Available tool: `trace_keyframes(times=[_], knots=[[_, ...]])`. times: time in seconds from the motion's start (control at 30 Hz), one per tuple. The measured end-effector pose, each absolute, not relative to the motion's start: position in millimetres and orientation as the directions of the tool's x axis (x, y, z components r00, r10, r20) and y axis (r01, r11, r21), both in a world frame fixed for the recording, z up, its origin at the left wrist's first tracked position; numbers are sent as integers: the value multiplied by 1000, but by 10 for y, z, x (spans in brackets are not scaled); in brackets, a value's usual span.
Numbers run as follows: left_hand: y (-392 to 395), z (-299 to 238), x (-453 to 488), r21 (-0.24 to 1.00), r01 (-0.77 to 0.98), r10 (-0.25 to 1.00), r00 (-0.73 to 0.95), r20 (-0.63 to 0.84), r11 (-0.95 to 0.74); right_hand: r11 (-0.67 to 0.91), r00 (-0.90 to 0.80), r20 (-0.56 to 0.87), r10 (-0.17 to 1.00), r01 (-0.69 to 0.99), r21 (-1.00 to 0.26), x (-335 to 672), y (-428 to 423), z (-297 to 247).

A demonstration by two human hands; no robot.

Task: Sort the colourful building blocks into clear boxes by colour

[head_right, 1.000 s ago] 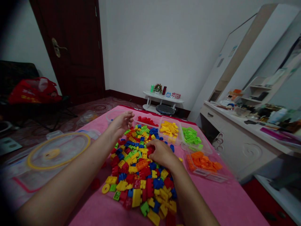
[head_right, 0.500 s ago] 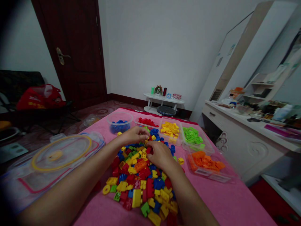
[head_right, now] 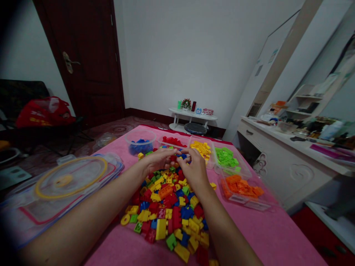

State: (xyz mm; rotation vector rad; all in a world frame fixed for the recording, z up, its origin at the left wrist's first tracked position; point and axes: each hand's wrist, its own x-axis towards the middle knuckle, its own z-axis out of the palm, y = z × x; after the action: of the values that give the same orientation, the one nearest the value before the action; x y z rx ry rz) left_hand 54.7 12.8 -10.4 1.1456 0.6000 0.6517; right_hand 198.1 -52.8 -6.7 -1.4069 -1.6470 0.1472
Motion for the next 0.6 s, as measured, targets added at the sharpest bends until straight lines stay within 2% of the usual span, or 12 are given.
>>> trace_keyframes(times=[0.07,0.2,0.27,0.33,0.4,0.47,0.53,0.6], knots=[[184,-134,542,941,-188,777,620,-109,282,283,59,524,850,787,-548,2044,-516,-91],[238,-170,531,962,-149,827,551,-112,229,162,-73,265,961,929,-332,2110,-539,-162],[243,-183,530,992,-51,863,501,-73,113,141,-103,188,977,969,-203,2091,-567,-185],[245,-209,535,989,115,897,441,31,-91,143,-124,152,981,982,-122,2057,-593,-193],[238,-248,550,882,329,892,412,188,-338,139,-129,120,984,987,-80,2031,-609,-192],[213,-295,574,678,522,848,418,326,-518,135,-129,92,987,989,-65,2023,-611,-193],[172,-341,601,491,655,818,439,371,-574,144,-137,88,987,986,-84,2031,-599,-196],[131,-380,624,381,720,812,477,337,-581,154,-138,104,985,975,-162,2044,-579,-192]])
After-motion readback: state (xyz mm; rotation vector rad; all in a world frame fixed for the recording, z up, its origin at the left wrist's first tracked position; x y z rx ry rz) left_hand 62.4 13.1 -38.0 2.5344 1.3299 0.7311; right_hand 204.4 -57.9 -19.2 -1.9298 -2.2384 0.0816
